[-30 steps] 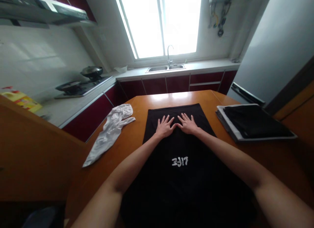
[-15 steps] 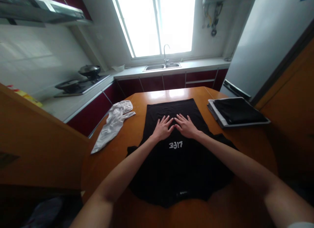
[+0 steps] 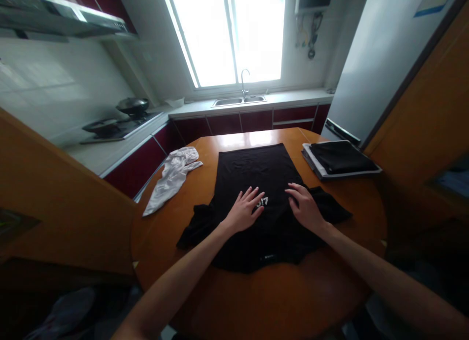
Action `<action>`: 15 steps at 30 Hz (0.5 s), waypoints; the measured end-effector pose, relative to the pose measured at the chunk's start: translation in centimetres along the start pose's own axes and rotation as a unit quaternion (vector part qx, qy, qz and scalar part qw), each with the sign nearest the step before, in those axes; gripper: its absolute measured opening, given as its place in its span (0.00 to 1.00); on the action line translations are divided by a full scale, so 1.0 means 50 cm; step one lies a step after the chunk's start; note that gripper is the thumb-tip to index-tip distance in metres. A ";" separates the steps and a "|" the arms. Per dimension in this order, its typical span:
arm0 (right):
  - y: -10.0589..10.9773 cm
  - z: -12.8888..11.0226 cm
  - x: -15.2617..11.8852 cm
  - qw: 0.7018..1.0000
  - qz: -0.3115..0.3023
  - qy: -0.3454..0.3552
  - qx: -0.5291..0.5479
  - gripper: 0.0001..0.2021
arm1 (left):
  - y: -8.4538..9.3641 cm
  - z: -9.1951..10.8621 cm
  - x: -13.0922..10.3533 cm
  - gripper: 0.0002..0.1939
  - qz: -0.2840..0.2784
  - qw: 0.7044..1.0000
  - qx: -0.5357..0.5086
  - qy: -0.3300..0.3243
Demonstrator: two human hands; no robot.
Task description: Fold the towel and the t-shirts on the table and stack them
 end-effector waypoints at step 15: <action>0.076 -0.047 -0.205 0.991 -0.128 -0.006 -0.040 0.18 | -0.055 0.032 -0.035 0.29 -0.034 0.997 0.049 -0.040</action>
Point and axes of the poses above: each hand's wrist, its own x-axis towards the middle knuckle, its own y-axis out of the back of the hand, z = x × y, the point moved 5 cm from there along x, towards the middle knuckle, and after that the axes turned 10 degrees about y, right-handed, at the moved point
